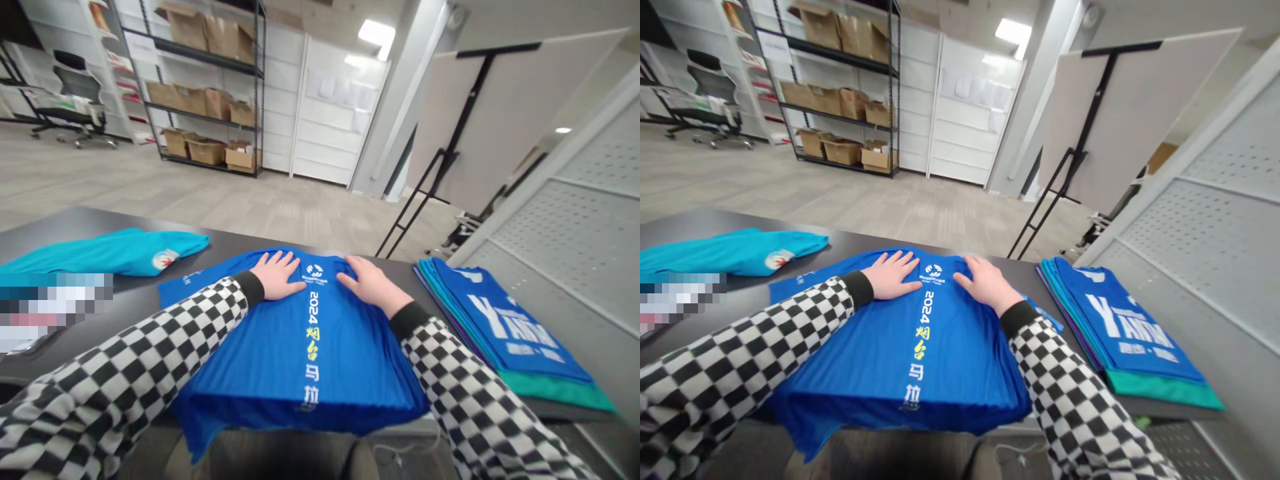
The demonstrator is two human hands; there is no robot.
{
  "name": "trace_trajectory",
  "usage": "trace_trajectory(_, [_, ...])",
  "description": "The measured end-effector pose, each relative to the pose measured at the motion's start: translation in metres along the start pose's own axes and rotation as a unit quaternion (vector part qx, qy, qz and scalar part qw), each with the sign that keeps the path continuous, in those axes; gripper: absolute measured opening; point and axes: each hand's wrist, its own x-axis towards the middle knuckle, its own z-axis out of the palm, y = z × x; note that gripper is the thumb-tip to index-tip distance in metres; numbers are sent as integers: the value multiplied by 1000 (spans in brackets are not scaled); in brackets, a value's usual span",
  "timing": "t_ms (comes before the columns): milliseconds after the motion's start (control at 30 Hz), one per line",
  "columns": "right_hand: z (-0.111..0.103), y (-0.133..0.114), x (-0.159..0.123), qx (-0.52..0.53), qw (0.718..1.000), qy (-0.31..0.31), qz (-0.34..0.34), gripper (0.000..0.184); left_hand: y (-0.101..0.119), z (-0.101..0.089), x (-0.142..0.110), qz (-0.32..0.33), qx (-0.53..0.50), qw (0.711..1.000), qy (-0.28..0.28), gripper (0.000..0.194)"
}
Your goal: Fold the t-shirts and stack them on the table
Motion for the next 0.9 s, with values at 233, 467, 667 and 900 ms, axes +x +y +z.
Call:
trace_trajectory(233, [23,-14,16,11,994,-102,47,104,-31,3,14,14,-4,999,30,105])
trace_trajectory(467, [31,1,43,6,994,-100,41,102,-34,-17,56,-39,-19,999,-14,108])
trace_trajectory(667, [27,7,49,11,994,-104,19,99,-24,-23,69,-63,-48,997,-21,101])
trace_trajectory(900, [33,11,40,73,996,-37,29,93,-17,5,41,-42,-21,997,62,96])
